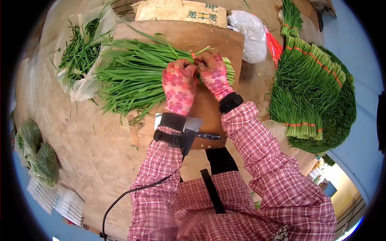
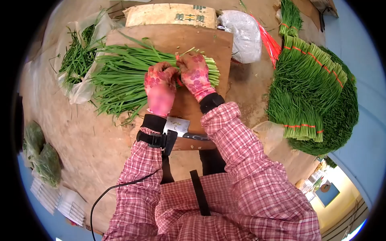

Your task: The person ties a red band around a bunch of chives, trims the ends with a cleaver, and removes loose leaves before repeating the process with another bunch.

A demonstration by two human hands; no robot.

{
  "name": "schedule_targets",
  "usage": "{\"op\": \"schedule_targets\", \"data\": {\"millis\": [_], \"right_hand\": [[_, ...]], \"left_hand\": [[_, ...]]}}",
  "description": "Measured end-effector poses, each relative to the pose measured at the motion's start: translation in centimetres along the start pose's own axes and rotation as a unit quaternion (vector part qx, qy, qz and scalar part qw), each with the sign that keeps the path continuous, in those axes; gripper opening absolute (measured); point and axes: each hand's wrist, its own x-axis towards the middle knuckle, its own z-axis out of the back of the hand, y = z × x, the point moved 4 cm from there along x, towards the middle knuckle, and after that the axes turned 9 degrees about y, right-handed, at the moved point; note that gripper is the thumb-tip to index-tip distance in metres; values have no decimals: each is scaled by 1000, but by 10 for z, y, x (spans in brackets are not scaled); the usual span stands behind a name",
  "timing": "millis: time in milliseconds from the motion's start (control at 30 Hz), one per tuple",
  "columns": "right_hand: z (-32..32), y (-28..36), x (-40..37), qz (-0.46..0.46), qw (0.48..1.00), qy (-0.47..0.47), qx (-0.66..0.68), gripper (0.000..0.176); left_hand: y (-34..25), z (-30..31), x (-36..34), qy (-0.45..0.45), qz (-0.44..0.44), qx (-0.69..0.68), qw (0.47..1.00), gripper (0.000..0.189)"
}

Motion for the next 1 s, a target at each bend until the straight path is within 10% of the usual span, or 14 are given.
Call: {"op": "schedule_targets", "data": {"millis": [500,833,1000], "right_hand": [[7,-4,-3,63,997,-16,33,6],[-4,2,-15,106,991,28,-74,5],[-2,-2,-9,91,995,26,-21,7]], "left_hand": [[28,-24,21,62,249,-152,955,14],[42,-34,23,98,289,-197,932,14],[22,-17,31,101,172,-14,980,16]]}}
